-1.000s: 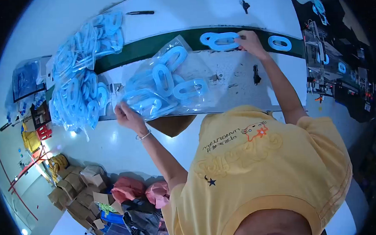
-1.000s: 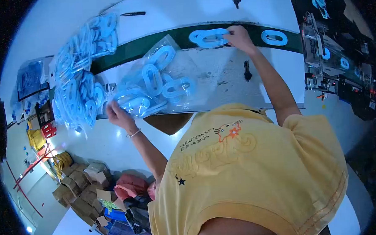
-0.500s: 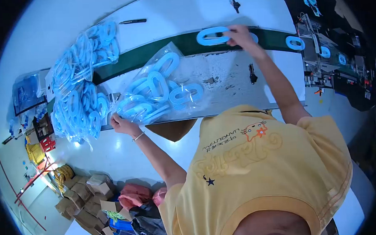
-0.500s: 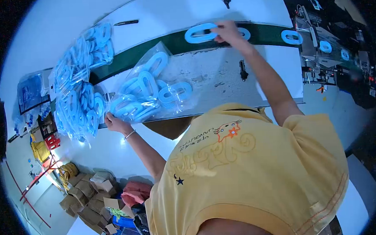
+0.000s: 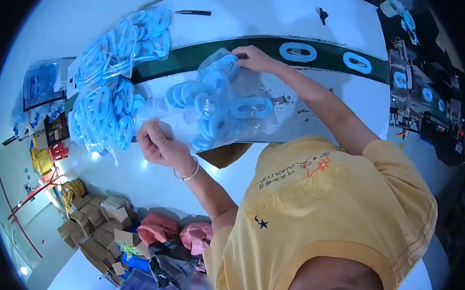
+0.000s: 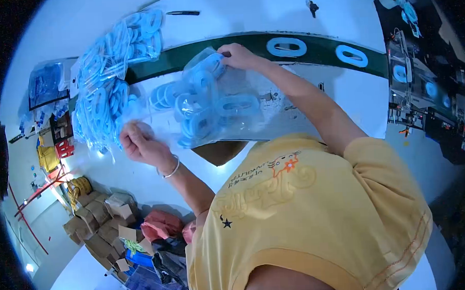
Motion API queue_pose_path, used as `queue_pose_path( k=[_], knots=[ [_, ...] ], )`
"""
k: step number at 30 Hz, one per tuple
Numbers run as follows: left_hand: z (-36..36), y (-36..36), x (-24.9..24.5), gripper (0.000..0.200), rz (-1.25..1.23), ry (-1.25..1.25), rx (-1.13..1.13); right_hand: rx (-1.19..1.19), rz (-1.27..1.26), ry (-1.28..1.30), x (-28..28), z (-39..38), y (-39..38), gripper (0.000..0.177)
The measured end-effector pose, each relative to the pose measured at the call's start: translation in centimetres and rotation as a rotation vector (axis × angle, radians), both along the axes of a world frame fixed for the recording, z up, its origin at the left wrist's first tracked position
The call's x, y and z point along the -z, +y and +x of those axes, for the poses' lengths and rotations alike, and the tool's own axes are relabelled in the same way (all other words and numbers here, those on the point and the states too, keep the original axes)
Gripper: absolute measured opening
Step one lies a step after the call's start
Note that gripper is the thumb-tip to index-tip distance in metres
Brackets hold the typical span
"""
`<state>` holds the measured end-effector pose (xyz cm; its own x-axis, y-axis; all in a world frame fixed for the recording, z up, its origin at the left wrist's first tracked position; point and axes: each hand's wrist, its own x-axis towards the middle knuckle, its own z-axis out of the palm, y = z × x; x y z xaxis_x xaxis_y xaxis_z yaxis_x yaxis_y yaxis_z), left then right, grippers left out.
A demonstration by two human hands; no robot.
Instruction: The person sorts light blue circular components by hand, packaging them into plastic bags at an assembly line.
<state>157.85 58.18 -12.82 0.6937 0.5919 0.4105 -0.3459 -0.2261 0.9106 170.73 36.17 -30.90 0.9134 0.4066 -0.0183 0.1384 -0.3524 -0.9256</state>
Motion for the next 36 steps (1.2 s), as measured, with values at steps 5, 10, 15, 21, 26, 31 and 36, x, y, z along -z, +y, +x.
queue_pose_path(
  k=[5, 10, 15, 21, 26, 31, 36],
  knots=[
    [1.3, 2.5, -1.4, 0.015, 0.039, -0.077, -0.185, -0.023, 0.185, 0.207, -0.6, 0.7, -0.3, 0.018],
    [0.8, 5.3, -0.4, 0.011, 0.072, 0.099, -0.324, 0.156, 0.243, 0.419, -0.9, -0.6, -6.2, 0.016],
    [-0.7, 9.6, 4.7, 0.014, 0.375, 0.396, -0.465, 0.618, 0.163, 0.519, 0.2, -2.3, -10.4, 0.020],
    [-1.5, 17.1, 10.5, 0.029, 0.757, 0.749, -0.719, 0.520, -0.733, -0.218, -3.1, -3.0, -7.3, 0.029],
    [4.1, 8.4, 11.5, 0.047, 1.252, 0.599, -0.363, -0.053, -0.517, -0.303, 0.5, -1.3, 0.1, 0.023],
    [3.1, 11.0, 18.1, 0.033, 0.914, 0.655, -0.088, 0.006, -0.374, -0.205, -0.1, -0.3, -4.4, 0.014],
    [0.5, 10.7, 18.9, 0.026, 0.357, 0.581, -0.080, 0.414, -0.366, 0.066, -0.5, 0.5, -6.0, 0.013]
  ],
)
